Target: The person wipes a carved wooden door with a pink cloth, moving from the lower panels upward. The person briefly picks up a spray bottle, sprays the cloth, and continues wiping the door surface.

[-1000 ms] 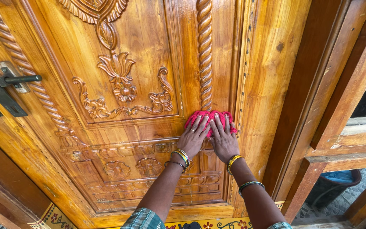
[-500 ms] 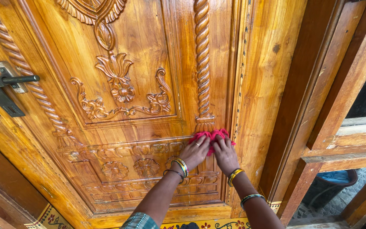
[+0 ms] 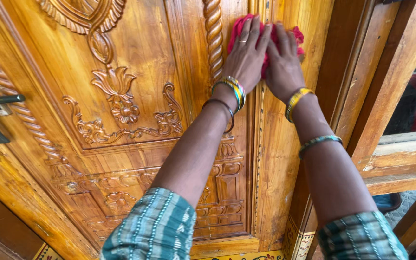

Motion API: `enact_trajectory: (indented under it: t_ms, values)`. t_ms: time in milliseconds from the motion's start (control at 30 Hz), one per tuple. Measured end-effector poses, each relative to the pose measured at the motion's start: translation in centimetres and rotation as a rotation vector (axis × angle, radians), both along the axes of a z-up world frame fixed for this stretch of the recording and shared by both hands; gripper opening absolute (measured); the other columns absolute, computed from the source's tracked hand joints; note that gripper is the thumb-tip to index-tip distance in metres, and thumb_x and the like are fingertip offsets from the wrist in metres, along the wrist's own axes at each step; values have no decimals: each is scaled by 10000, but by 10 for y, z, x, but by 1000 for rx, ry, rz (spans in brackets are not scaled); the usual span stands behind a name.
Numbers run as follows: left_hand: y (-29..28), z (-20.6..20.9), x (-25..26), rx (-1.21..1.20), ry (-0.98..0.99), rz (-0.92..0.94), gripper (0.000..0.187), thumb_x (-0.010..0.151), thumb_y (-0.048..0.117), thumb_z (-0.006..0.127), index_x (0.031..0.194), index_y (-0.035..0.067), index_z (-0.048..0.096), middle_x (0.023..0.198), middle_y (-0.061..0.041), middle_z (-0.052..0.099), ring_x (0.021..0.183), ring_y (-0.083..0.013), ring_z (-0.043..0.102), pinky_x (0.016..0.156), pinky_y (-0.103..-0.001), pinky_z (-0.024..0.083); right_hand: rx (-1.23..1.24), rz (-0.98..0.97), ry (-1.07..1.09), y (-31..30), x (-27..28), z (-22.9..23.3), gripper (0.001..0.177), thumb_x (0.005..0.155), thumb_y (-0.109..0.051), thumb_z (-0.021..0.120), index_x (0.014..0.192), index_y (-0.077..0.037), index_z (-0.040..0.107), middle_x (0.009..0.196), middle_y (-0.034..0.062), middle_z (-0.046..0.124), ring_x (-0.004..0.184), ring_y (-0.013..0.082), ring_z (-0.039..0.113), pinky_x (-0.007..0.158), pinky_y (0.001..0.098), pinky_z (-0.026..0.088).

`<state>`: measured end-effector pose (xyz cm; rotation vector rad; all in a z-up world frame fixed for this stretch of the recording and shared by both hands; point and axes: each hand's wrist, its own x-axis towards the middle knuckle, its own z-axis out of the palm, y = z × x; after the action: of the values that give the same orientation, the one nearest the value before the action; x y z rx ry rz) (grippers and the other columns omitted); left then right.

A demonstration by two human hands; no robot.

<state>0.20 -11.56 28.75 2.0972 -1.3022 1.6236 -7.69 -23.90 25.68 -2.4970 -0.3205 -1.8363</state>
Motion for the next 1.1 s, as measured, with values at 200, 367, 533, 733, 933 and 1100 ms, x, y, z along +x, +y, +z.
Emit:
enact_trajectory:
  t_ms: [200,367,533,733,933,1100]
  values:
    - [9,-62,1,69,57,78,765,894,4,486,1622,90,266,1692,-187,158,1570,-369,150,1295,-468,195,145,-114,168,15,15,-68,821,956,-124,627,1666,-43,224,1723,224,74,1580,505,36,1180,721,204]
    - [22,-169,-2,94,25,2,672,961,116,499,1603,48,311,1686,-212,197,1580,-392,172,1309,-507,198,63,-201,171,14,14,-177,859,865,-159,644,1621,-26,260,1696,251,114,1556,508,34,1239,676,185]
    - [24,-261,-7,141,127,-12,649,967,147,500,1587,54,333,1679,-230,210,1568,-406,189,1291,-512,204,135,-98,254,13,14,-271,832,865,-190,636,1587,24,280,1672,298,145,1547,546,43,1262,580,187]
    - [29,-341,0,273,173,62,672,945,177,516,1584,69,339,1676,-231,207,1556,-402,192,1263,-495,256,146,-171,383,14,17,-349,838,854,-288,661,1541,17,291,1626,317,145,1503,572,37,1226,607,166]
    - [28,-370,2,263,131,27,626,940,138,547,1553,117,419,1617,-203,326,1496,-388,312,1187,-463,401,218,-48,318,20,2,-374,581,870,-116,638,1418,-20,471,1630,276,231,1513,545,136,1170,595,313]
    - [43,-327,-17,448,366,-95,393,964,79,589,1356,56,583,1432,-177,535,1379,-359,493,1129,-442,506,369,-26,241,23,-24,-328,301,769,42,638,1056,-47,657,1285,167,589,1250,420,517,1029,521,495]
